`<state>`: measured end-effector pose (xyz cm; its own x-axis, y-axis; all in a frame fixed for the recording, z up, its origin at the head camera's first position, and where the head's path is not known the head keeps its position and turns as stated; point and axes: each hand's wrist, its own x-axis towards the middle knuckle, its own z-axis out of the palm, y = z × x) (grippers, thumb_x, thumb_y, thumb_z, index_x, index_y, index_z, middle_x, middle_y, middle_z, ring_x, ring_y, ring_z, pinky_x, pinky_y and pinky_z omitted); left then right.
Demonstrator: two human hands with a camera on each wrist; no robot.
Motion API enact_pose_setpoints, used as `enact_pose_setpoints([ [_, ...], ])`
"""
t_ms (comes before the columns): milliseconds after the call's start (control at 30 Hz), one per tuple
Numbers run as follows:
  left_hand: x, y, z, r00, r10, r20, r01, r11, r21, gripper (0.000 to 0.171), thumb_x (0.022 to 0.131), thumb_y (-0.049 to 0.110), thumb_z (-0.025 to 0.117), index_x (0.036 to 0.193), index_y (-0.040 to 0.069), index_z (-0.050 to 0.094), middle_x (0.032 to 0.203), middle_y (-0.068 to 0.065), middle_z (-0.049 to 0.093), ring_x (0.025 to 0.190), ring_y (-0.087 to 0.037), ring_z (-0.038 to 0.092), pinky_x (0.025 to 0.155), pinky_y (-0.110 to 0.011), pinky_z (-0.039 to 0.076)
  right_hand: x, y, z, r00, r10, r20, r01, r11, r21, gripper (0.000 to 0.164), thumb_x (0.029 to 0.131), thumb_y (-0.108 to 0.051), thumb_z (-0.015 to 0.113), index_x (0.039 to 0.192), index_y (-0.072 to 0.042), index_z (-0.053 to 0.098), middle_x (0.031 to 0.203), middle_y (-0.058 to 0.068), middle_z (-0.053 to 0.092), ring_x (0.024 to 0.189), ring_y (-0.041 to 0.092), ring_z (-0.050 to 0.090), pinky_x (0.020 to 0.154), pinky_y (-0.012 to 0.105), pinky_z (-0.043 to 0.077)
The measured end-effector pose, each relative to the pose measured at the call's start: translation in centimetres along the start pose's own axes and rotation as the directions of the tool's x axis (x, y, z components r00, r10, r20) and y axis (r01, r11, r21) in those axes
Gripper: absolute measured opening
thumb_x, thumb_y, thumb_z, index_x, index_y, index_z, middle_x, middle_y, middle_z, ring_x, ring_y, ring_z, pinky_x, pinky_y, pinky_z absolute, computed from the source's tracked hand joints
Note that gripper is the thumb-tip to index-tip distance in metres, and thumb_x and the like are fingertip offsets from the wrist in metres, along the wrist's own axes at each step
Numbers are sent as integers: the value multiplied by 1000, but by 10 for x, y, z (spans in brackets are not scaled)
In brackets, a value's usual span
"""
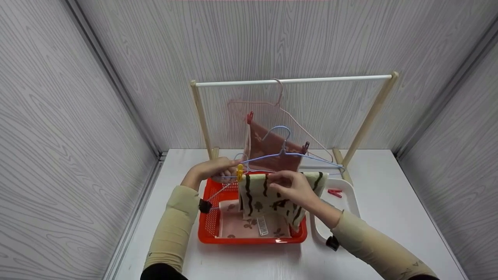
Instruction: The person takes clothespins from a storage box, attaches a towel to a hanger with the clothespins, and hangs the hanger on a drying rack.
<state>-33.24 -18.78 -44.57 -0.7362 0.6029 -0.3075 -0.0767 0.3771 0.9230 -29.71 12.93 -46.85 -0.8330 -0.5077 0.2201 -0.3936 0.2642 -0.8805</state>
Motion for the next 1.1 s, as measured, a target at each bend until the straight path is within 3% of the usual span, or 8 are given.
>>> enact_pose_setpoints([
  [200, -1, -1, -1, 1000, 2, 4, -2, 1000, 3, 57, 111, 44, 36, 67, 9, 42, 59, 8, 41, 49, -2, 36, 45, -15, 36, -7, 7, -6, 999, -19, 26, 19, 1000, -14, 25, 97, -11, 78, 121, -1, 78, 119, 18, 78, 100, 12, 74, 83, 19, 59],
  [400, -2, 1, -1, 1000, -8, -6, 8, 1000, 3, 56, 112, 43, 35, 68, 9, 49, 59, 8, 45, 49, -3, 39, 45, -15, 38, -12, 13, -11, 998, 15, 53, -13, 999, -41, 26, 98, -13, 78, 121, -2, 77, 120, 17, 78, 98, 10, 72, 83, 19, 58],
  [633, -2, 3, 0, 997, -75, -24, 75, 997, 10, 62, 109, 50, 37, 68, 8, 52, 58, 8, 48, 47, -1, 40, 45, -15, 39, -17, 21, -16, 997, 48, 63, -46, 998, -31, 28, 96, -12, 79, 121, 0, 76, 110, 18, 79, 93, 6, 72, 78, 19, 58],
  [933, -3, 2, -1, 997, -66, -48, 67, 998, 16, 57, 107, 49, 40, 70, 12, 62, 61, 6, 57, 49, 0, 47, 47, -14, 45, -26, 31, -23, 991, 97, 92, -97, 995, 2, 28, 98, -9, 77, 123, 4, 74, 114, 24, 77, 98, 14, 75, 79, 17, 58],
  [1100, -4, 1, -1, 997, -69, -41, 70, 998, 10, 60, 110, 49, 38, 71, 8, 58, 59, 7, 54, 48, 0, 43, 46, -15, 43, -31, 37, -28, 987, 127, 98, -128, 992, 7, 28, 98, -9, 76, 123, 5, 73, 114, 28, 76, 95, 8, 73, 80, 17, 58],
])
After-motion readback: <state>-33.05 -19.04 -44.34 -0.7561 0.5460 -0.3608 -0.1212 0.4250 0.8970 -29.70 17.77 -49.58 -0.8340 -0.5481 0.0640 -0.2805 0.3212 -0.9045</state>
